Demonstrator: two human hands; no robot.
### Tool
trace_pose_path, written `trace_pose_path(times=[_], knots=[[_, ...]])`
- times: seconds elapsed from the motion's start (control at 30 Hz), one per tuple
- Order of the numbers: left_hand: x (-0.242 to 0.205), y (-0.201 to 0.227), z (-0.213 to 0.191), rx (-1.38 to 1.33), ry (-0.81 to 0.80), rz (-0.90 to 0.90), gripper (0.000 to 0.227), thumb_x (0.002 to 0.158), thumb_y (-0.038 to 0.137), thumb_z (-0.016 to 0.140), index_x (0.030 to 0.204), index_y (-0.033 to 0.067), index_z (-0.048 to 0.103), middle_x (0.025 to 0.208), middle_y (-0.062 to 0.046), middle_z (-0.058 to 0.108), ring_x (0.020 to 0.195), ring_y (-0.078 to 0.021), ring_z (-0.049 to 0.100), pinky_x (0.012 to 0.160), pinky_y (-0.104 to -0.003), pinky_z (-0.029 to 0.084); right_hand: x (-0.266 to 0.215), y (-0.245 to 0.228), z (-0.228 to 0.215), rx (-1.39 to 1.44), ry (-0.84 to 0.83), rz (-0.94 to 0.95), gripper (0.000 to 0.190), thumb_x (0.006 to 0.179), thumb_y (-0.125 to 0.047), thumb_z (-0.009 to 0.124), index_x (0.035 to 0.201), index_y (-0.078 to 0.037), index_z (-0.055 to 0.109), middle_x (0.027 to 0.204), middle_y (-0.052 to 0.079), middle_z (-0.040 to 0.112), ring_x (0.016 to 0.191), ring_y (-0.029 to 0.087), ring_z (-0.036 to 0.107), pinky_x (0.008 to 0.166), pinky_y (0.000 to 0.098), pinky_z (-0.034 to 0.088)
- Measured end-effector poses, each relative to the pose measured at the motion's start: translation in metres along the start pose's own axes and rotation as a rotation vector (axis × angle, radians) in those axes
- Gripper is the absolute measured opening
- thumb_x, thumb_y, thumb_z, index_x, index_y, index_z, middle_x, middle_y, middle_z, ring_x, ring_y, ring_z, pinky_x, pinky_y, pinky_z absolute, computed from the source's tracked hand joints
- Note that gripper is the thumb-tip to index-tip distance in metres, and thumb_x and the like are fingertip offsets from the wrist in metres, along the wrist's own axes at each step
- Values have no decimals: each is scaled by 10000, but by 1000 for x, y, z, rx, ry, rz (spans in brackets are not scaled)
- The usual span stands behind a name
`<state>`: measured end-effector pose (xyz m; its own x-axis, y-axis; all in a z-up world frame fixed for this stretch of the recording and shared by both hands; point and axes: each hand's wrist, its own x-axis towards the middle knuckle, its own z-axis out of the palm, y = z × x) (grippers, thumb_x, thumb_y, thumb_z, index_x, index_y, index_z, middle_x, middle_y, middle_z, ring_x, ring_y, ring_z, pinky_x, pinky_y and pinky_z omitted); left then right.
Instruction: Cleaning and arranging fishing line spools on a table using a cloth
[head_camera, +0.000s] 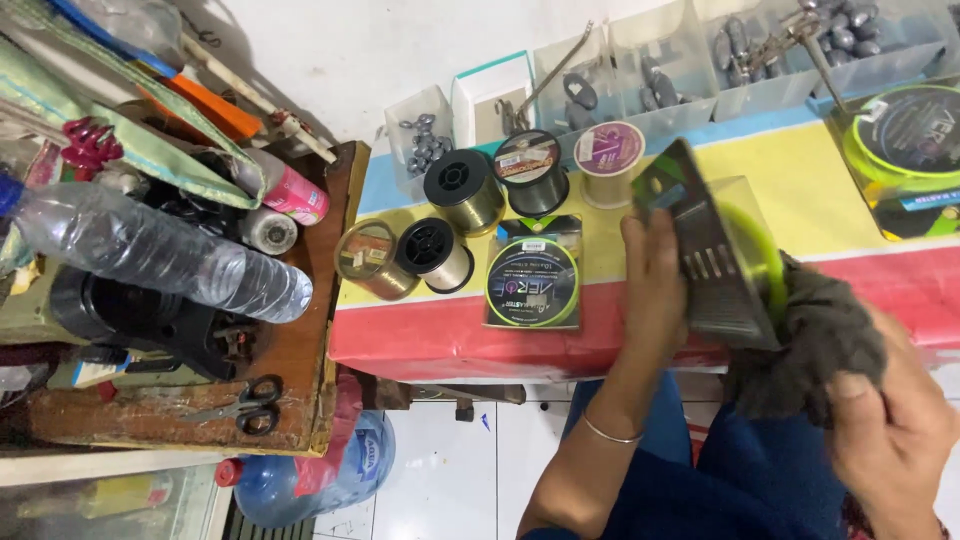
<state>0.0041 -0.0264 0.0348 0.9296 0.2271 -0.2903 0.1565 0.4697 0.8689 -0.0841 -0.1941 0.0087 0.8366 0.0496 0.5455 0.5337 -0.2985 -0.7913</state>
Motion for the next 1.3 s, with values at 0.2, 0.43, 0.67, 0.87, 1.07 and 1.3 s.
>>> trace_pose_path(times=[0.2,0.43,0.67,0.87,1.07,1.3], knots=[[9,-1,-8,-73,-54,32,626,1012,412,486,1605,238,390,1302,-81,639,1104,-152,606,920,-285,489,32,-9,35,-153,-187,-278,337,926,130,524,1259,140,576,1520,381,506,1399,497,554,1197,528,423],[34,-38,-52,-773,-415,-74,689,1064,669,574,1374,59,656,1279,-156,698,1128,-275,683,979,-386,564,51,9,67,-220,-240,-334,394,1011,59,507,1400,118,535,1560,307,480,1343,488,556,1162,526,454],[45,-56,-60,-867,-435,-179,321,1036,301,678,1209,31,705,1096,-114,761,982,-238,738,844,-339,601,86,-9,64,-257,-155,-250,436,1078,87,405,1488,211,485,1544,412,485,1457,520,474,1262,532,358],[28,-43,-53,-886,-371,-116,267,1044,334,652,1095,81,717,1008,-67,749,914,-188,715,842,-299,557,41,-5,82,-173,-177,-389,407,1039,102,459,1446,108,454,1571,347,429,1528,542,395,1303,592,344],[30,-59,-56,-857,-385,-138,312,1026,331,633,1180,70,709,1087,-87,750,940,-201,718,821,-282,567,72,-2,78,-206,-236,-413,474,984,172,463,1457,143,471,1565,335,457,1517,518,409,1287,585,357],[32,-62,-59,-1008,-534,-201,337,1048,290,656,1200,-4,716,1097,-148,771,992,-264,749,873,-329,604,69,-1,80,-293,-127,-360,496,1051,177,423,1546,158,387,1618,369,379,1546,536,346,1309,586,294]])
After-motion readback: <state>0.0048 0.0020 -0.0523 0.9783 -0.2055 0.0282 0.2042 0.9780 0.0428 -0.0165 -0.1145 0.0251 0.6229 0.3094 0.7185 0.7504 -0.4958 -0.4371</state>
